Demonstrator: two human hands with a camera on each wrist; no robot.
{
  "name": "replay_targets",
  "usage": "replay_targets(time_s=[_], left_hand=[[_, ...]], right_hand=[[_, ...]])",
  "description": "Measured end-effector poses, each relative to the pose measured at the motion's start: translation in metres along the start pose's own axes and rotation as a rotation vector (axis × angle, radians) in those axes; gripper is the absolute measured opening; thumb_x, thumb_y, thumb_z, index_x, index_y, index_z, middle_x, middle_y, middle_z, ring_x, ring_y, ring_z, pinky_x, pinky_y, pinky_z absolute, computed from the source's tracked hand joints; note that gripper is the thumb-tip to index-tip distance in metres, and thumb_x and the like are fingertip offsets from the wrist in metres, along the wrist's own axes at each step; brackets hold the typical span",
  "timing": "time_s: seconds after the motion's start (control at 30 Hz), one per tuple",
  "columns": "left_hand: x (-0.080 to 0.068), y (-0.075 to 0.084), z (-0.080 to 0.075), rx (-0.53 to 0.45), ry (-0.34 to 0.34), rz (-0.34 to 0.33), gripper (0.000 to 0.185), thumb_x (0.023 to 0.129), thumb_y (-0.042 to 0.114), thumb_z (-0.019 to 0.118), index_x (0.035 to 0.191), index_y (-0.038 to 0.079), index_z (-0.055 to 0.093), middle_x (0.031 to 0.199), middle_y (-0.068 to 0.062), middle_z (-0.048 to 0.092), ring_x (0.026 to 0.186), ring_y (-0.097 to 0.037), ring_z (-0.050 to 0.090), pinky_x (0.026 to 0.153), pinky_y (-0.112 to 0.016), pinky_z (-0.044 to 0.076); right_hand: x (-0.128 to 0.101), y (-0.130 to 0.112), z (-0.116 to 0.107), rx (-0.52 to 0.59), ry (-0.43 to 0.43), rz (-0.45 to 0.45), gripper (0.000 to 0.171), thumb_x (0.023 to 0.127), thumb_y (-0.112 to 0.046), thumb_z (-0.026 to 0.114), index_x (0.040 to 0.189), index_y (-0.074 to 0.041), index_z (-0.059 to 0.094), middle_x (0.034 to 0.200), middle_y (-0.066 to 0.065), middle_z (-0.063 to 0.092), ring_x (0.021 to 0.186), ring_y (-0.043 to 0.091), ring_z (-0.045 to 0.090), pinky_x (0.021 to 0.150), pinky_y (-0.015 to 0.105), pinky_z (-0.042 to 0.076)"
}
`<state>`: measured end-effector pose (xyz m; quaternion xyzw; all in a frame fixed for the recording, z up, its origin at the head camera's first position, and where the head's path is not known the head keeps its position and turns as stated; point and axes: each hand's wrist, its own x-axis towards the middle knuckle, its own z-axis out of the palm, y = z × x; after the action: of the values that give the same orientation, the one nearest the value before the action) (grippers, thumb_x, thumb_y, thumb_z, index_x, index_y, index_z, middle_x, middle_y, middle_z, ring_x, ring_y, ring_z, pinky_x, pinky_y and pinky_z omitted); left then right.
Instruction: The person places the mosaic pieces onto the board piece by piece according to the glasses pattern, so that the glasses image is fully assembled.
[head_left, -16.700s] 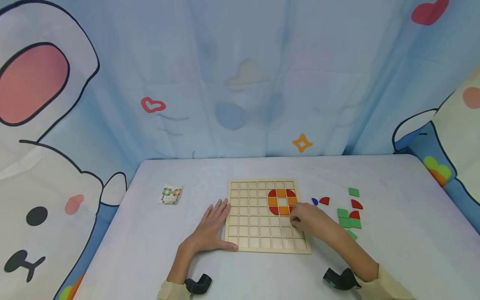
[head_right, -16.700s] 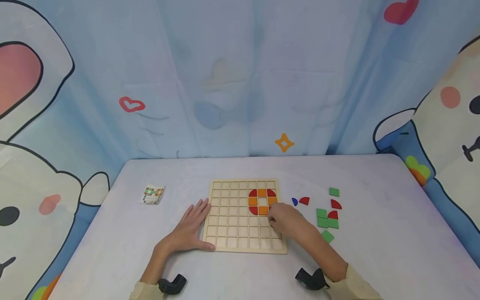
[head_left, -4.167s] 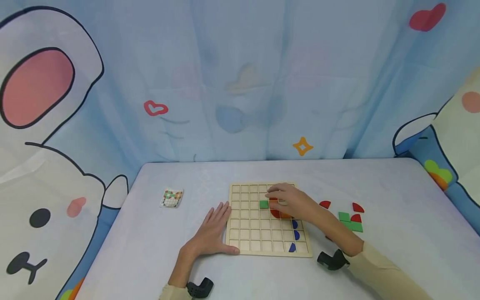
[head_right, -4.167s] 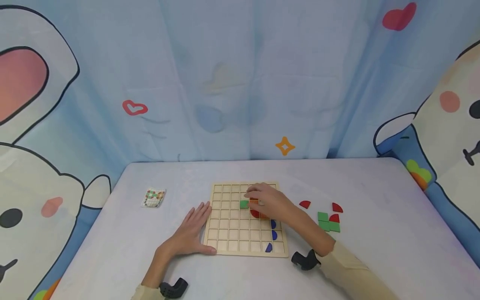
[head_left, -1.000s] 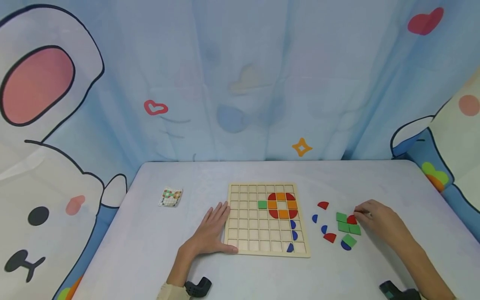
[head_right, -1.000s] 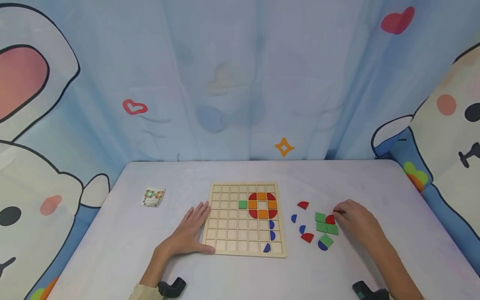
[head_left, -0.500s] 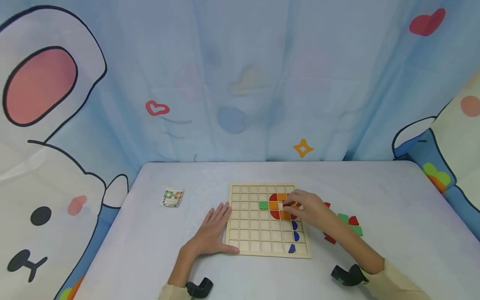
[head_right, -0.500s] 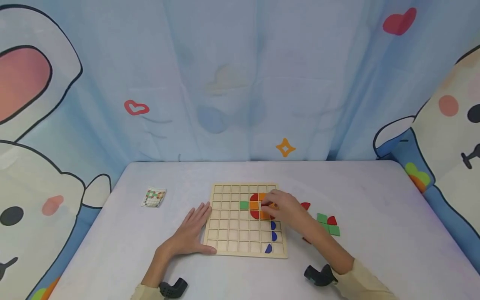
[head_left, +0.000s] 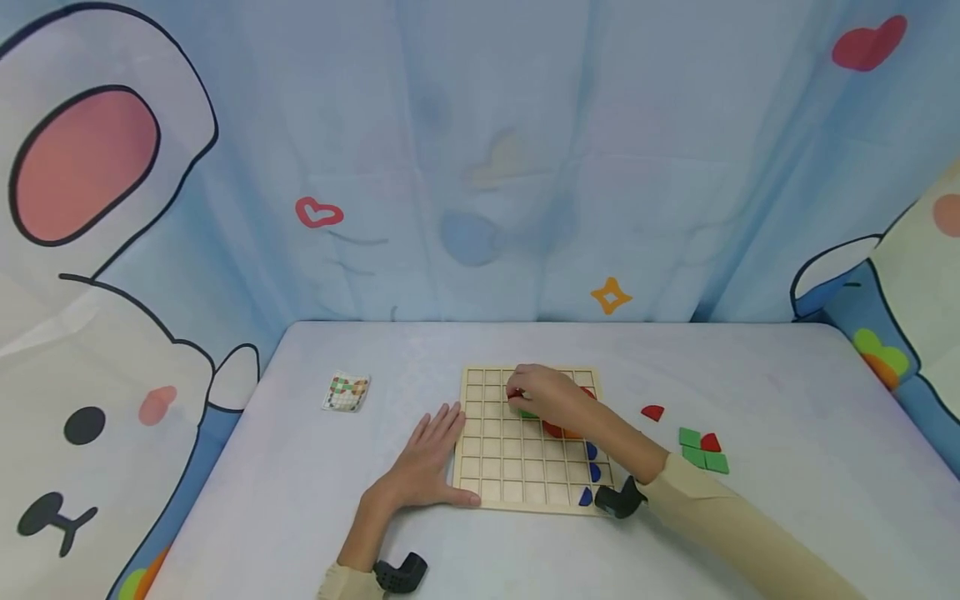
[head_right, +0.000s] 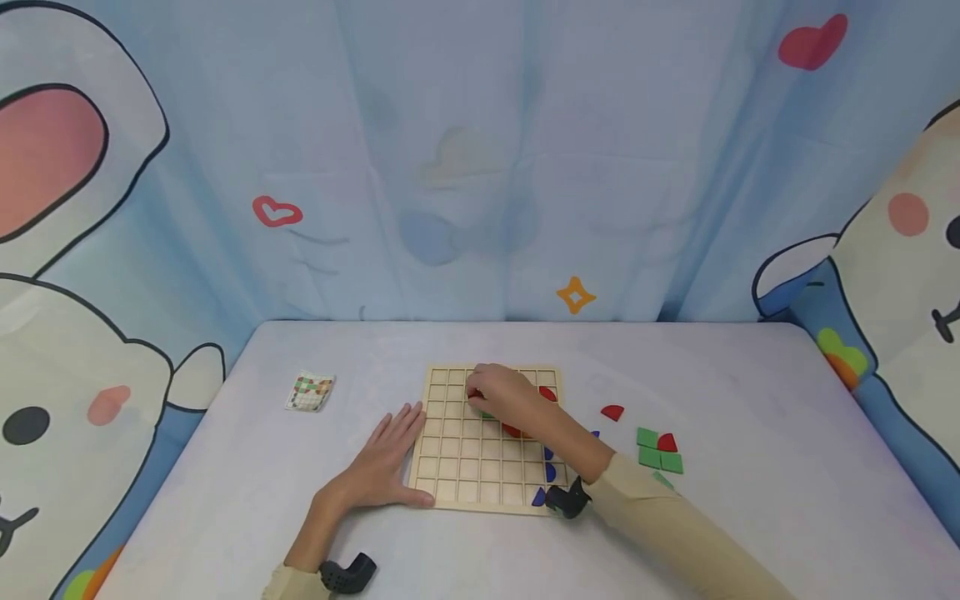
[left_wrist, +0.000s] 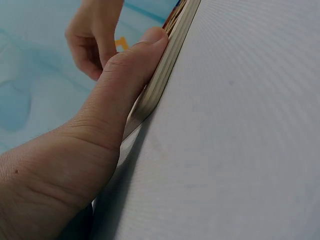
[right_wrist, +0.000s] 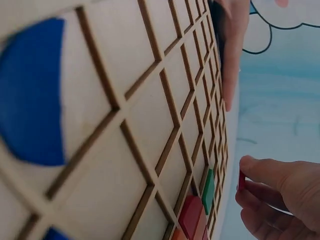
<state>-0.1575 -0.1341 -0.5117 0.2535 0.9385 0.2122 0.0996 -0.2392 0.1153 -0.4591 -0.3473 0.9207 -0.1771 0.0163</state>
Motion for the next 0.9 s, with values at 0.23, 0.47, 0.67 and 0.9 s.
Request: replay_targets(time_s=[0.23, 0.47, 0.67, 0.9], left_hand=[[0.0, 0.001, 0.0, -0.003, 0.005, 0.009, 0.123, 0.071, 0.069, 0.071, 0.157, 0.008, 0.008, 0.166, -0.006, 0.002, 0.154, -0.022, 0.0, 0.125, -0.049, 0.005], [0.001, 0.0, -0.001, 0.011, 0.007, 0.023, 0.123, 0.071, 0.069, 0.071, 0.157, 0.007, 0.008, 0.166, -0.006, 0.001, 0.154, -0.023, 0.0, 0.125, -0.05, 0.005], [0.0, -0.001, -0.002, 0.015, 0.014, 0.032, 0.123, 0.071, 0.068, 0.071, 0.156, 0.006, 0.009, 0.166, -0.008, 0.003, 0.154, -0.025, 0.002, 0.124, -0.051, 0.007], [0.0, -0.001, -0.001, 0.007, 0.02, 0.029, 0.122, 0.07, 0.068, 0.071, 0.156, 0.006, 0.01, 0.166, -0.008, 0.004, 0.154, -0.025, 0.002, 0.124, -0.051, 0.006]], right_hand=[[0.017, 0.003, 0.01, -0.031, -0.023, 0.011, 0.007, 0.09, -0.015, 0.069, 0.083, -0.013, 0.069, 0.082, -0.001, 0.06, 0.068, 0.008, 0.051, 0.062, 0.02, 0.045], [0.019, 0.003, 0.008, -0.022, -0.028, -0.009, 0.008, 0.09, -0.011, 0.068, 0.082, -0.01, 0.07, 0.081, 0.0, 0.06, 0.068, 0.008, 0.05, 0.062, 0.02, 0.045], [0.018, 0.001, 0.006, -0.046, -0.043, -0.054, 0.007, 0.09, -0.005, 0.067, 0.087, -0.006, 0.073, 0.088, 0.004, 0.065, 0.078, 0.015, 0.061, 0.069, 0.024, 0.053], [0.009, 0.0, 0.007, -0.11, -0.023, -0.071, 0.018, 0.088, 0.004, 0.064, 0.099, -0.005, 0.074, 0.1, 0.009, 0.067, 0.094, 0.024, 0.064, 0.076, 0.03, 0.057]])
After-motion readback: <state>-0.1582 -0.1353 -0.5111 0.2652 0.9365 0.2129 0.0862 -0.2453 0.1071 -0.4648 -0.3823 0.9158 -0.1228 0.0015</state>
